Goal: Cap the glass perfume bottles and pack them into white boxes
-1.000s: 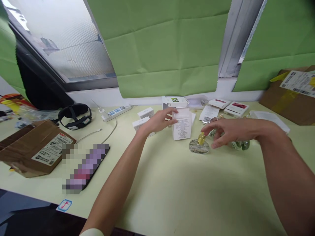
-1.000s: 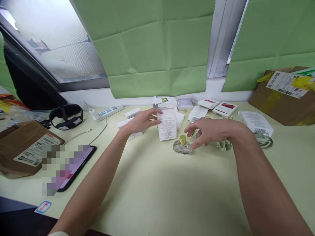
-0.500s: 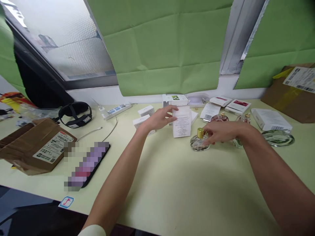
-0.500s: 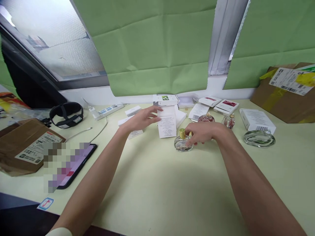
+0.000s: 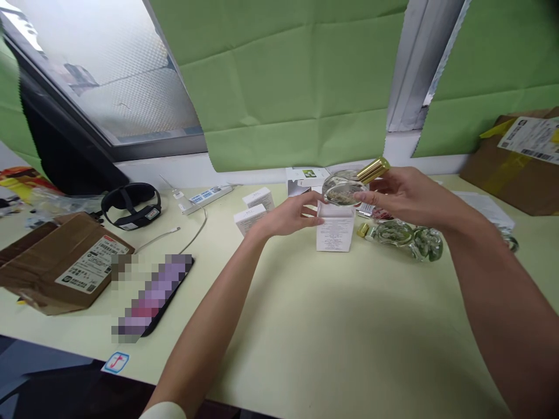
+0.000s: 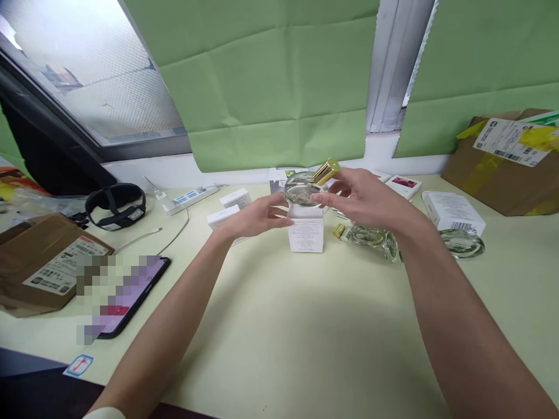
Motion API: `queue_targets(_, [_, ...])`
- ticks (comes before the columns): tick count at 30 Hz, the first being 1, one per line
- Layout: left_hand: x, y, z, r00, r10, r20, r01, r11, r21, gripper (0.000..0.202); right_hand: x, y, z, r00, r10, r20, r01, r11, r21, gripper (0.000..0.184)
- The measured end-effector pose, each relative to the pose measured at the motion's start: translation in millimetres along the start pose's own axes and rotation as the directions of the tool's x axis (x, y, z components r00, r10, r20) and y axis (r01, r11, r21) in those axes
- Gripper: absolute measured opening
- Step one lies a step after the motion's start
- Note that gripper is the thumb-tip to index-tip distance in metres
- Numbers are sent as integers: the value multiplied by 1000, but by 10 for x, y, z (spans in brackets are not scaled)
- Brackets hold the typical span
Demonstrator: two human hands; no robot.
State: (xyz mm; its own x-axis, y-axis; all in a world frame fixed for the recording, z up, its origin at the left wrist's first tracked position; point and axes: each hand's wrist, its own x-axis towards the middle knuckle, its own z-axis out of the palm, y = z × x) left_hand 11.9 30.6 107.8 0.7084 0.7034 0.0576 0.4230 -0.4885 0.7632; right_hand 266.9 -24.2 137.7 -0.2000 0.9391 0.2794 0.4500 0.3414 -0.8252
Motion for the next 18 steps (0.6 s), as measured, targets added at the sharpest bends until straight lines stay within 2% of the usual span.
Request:
queue_targets(3, [13, 25, 19, 1000, 0, 27, 3, 997, -81, 41, 29, 17, 31, 986, -109, 126, 131, 975, -180, 20])
queue_targets(5, [20, 28, 22, 1000, 9, 30, -6, 995, -95, 36, 47, 33, 36, 977, -137, 165, 176, 953, -249, 21])
queue_targets(13, [6, 50, 20, 1000, 13, -25, -13, 1000, 4, 30, 72, 17, 20, 964, -51, 261, 158, 898, -411, 33])
queue_targets(18, [-24, 119, 11, 1000, 7, -23, -4, 995, 96, 25, 95, 65, 26, 958, -62, 280, 185, 879, -440, 36])
